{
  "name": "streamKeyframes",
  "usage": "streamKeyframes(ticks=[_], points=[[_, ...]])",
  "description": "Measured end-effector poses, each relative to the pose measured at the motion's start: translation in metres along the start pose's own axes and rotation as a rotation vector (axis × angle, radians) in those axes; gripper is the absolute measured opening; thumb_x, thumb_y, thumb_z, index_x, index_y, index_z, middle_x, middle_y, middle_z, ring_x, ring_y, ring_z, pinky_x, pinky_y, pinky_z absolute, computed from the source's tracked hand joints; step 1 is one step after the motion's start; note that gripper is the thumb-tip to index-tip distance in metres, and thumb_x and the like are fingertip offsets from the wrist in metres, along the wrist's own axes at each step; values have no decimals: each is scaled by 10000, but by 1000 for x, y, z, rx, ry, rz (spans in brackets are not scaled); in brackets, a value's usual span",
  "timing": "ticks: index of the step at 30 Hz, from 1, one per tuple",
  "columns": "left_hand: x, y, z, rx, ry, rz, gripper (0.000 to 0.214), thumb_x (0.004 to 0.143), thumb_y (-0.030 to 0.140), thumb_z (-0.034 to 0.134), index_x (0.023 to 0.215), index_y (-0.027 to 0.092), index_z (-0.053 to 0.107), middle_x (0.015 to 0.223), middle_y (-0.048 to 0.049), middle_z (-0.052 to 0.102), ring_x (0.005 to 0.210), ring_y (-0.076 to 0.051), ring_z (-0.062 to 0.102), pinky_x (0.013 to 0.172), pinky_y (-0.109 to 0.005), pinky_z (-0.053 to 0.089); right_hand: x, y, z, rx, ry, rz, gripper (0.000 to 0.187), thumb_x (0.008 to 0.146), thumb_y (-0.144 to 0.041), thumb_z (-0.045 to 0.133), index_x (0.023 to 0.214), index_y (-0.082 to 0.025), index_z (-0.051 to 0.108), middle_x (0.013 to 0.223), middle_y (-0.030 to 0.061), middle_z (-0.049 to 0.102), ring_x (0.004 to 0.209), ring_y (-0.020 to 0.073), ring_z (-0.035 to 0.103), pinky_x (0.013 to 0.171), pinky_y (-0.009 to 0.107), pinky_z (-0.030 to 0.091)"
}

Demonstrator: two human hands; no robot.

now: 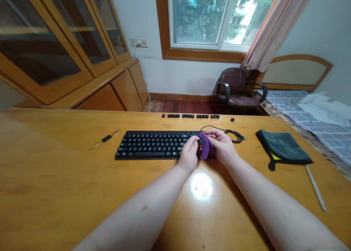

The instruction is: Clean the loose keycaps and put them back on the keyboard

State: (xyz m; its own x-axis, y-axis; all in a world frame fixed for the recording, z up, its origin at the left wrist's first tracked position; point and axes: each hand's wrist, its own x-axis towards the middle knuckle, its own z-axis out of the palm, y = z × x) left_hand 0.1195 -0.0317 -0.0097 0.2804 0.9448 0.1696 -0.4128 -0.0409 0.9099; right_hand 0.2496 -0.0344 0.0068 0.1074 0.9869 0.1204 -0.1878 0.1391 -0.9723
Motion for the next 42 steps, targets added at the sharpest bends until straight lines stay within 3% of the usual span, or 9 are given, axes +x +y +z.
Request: streamKeyframes(ticks=[3,6,11,15,20,28,35,42], points=[[0,1,1,-20,26,4,268,833,413,492,752,162,544,688,9,513,633,-109,464,599,-219,389,4,3,-2,-22,-54,4,247,596,-325,767,789,-213,662,779,11,658,661,137,597,677,302,491],[0,4,3,-72,61,-62,271,807,408,526,837,152,610,729,-14,587,680,-138,528,653,-245,430,5,1,-4,-93,-153,-77,186,597,-310,771,747,-221,707,879,36,642,837,178,594,817,350,460],[-1,10,7,-179,8,-129,284,776,357,568,942,147,661,910,-62,667,891,-199,597,821,-297,457,4,-4,-5,-164,-287,-141,243,622,-296,764,863,-279,735,909,39,583,910,187,538,848,365,429],[-1,10,7,-183,-5,-144,258,774,314,576,935,140,677,965,-69,670,987,-199,576,872,-279,438,3,-4,-3,-178,-261,-157,208,627,-315,761,832,-287,741,853,27,552,859,170,521,831,355,420],[1,5,4,-305,-77,-163,233,781,284,573,932,141,678,923,-48,673,916,-172,595,813,-253,443,2,-4,-2,-146,-184,-138,91,641,-329,746,718,-281,745,749,3,498,743,140,501,727,320,426],[0,5,3,-305,-55,-203,284,757,324,618,966,139,673,939,-56,668,926,-177,587,868,-274,428,0,-2,-2,-215,-224,-164,241,631,-336,751,870,-307,735,794,10,519,799,155,506,791,337,420],[1,7,1,-198,-35,-188,222,738,314,631,858,137,694,866,-46,667,825,-164,579,787,-263,442,1,-6,-2,-214,-165,-148,138,635,-385,734,714,-273,747,658,-3,495,650,135,477,654,310,431],[2,2,2,-277,-31,-205,248,731,294,641,913,132,685,919,-49,667,920,-171,580,861,-265,420,-1,-4,-3,-251,-197,-162,211,684,-382,707,875,-297,736,701,1,507,699,142,492,703,315,432]])
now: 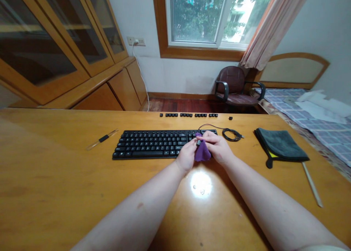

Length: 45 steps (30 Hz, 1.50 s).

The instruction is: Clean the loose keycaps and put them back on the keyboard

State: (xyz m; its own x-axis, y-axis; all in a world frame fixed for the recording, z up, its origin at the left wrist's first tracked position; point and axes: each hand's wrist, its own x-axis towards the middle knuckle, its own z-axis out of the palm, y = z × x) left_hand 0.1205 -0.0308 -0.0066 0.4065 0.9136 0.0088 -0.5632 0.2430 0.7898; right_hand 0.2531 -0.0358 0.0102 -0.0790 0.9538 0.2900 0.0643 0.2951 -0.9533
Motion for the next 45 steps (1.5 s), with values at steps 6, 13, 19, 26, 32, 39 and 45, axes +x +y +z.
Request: streamKeyframes(ticks=[6,13,19,26,32,39,45], points=[[1,-3,2,-51,37,-38,257,701,302,659,891,131,686,889,-49,674,893,-177,592,833,-276,430,1,-2,-2,-46,-28,5,191,737,-405,648,807,-256,746,675,5,495,679,145,493,684,311,436],[2,1,4,-57,14,-30,265,710,292,653,925,146,698,935,-59,685,972,-210,586,846,-291,441,1,3,3,76,169,109,180,607,-347,743,719,-221,682,694,1,590,652,146,529,642,296,456],[2,0,4,-79,28,-29,297,698,320,669,928,134,697,930,-60,688,950,-209,597,865,-306,435,1,-1,2,44,106,20,86,631,-310,731,667,-232,720,711,11,567,720,157,538,717,327,450],[-1,5,7,-114,38,-78,277,671,297,696,892,129,694,848,-51,681,868,-189,611,808,-295,445,1,-1,2,88,90,23,115,573,-315,775,661,-258,730,700,1,544,688,143,520,690,322,443],[-1,8,10,-165,5,-119,267,683,293,690,887,121,684,798,-36,665,743,-138,578,719,-243,437,1,3,-1,-39,142,-12,92,674,-314,702,648,-226,704,687,5,559,690,148,523,700,309,436],[3,5,6,-172,-20,-46,230,743,281,652,923,139,627,857,-22,627,776,-114,548,730,-206,417,-1,13,6,28,263,-7,65,697,-280,678,714,-226,710,764,9,627,752,162,555,713,298,445],[2,3,5,-142,20,-47,253,726,309,673,906,150,593,806,2,601,705,-86,522,662,-176,396,-4,12,9,41,262,-61,100,678,-223,693,762,-262,733,795,10,632,796,165,570,772,318,451]])
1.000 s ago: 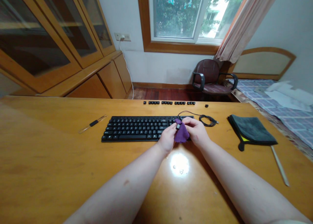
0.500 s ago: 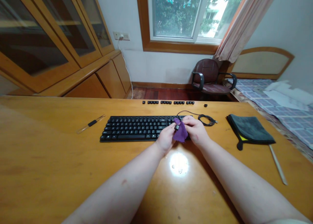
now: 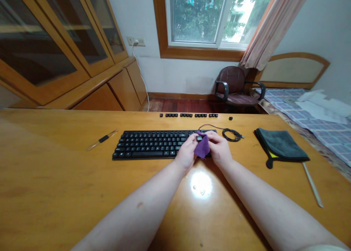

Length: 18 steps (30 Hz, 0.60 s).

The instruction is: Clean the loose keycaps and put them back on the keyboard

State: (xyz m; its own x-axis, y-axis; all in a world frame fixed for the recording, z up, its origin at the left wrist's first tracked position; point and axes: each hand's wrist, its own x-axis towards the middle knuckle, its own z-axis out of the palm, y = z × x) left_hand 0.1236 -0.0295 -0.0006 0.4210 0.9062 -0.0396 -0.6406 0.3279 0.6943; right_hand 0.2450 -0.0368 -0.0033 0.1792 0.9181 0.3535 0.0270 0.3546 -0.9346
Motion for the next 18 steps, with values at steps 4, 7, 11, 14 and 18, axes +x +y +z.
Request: streamKeyframes(ticks=[4,7,11,14,18], points=[[0,-2,0,40,-12,-31,276,743,317,655,965,172,577,805,7,597,709,-90,530,658,-182,396,-2,1,2,-24,-8,-17,213,664,-216,697,862,-287,729,837,15,610,810,166,566,747,318,461],[1,-2,-1,74,-13,-32,271,744,324,655,957,177,574,805,12,590,695,-83,518,644,-175,388,-3,0,2,-38,25,-35,142,660,-194,689,768,-274,732,802,14,612,788,161,569,752,322,465],[1,-2,-3,90,-4,3,268,736,364,663,904,172,582,804,16,582,682,-76,502,636,-174,384,-1,-4,1,-69,52,-62,85,686,-183,668,682,-255,714,748,12,624,745,158,571,747,328,467],[1,-2,-4,96,-6,24,243,748,357,652,887,171,579,814,17,583,694,-73,502,656,-174,387,-1,-6,0,-89,45,-82,63,695,-197,668,665,-243,699,730,13,622,743,162,569,752,335,464],[1,-3,-4,146,-30,13,203,764,317,634,889,174,561,786,24,570,675,-72,492,631,-170,379,-2,-4,2,-42,-1,-91,95,667,-206,700,747,-255,711,777,10,604,777,163,569,760,333,459]])
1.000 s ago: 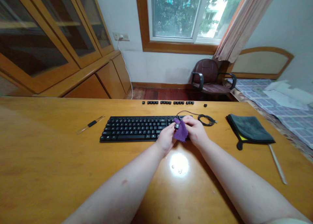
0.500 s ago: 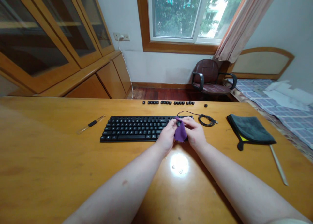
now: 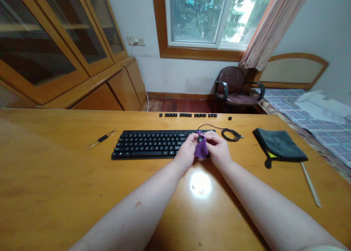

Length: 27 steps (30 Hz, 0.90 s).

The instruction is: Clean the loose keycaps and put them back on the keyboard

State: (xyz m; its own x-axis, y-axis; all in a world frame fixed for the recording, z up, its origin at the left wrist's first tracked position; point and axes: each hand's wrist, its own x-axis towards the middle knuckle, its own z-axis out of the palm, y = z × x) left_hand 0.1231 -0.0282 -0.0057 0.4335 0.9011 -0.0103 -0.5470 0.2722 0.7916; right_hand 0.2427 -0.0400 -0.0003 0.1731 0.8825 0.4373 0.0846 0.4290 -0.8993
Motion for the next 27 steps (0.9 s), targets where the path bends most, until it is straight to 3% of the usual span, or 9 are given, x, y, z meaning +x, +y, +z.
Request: streamKeyframes(ticks=[3,8,12,15,19,27], points=[[1,-1,-1,17,-23,-21,213,756,314,638,890,177,546,750,29,554,653,-77,482,610,-174,374,0,-1,0,5,-11,8,159,660,-207,701,805,-269,722,786,9,596,775,161,568,753,330,459],[1,-3,-2,39,-14,9,227,797,381,587,888,181,530,740,28,532,620,-74,447,597,-179,367,2,-7,-2,-73,24,29,74,705,-229,654,647,-235,701,718,15,603,717,155,557,723,317,457],[1,-3,-4,190,41,103,231,825,410,533,891,188,527,756,16,536,641,-94,451,606,-197,369,3,-3,-2,-12,3,122,91,717,-280,647,684,-213,700,741,20,625,749,167,561,732,310,454],[0,-2,-6,461,123,240,165,856,341,482,888,192,545,800,-6,553,715,-125,483,669,-229,388,2,2,0,89,-27,231,134,724,-321,640,735,-201,698,740,16,633,722,164,562,683,291,462],[-2,3,-9,737,146,366,106,836,215,475,829,197,580,817,-31,581,820,-174,523,786,-287,396,3,1,0,129,-41,261,115,627,-299,723,663,-203,672,709,0,608,658,143,548,604,259,463],[-4,7,-7,777,122,409,124,818,166,476,809,201,594,831,-37,604,859,-186,539,841,-308,393,3,7,-2,214,-51,392,207,679,-384,680,709,-182,648,635,-1,594,546,121,518,527,251,449]])
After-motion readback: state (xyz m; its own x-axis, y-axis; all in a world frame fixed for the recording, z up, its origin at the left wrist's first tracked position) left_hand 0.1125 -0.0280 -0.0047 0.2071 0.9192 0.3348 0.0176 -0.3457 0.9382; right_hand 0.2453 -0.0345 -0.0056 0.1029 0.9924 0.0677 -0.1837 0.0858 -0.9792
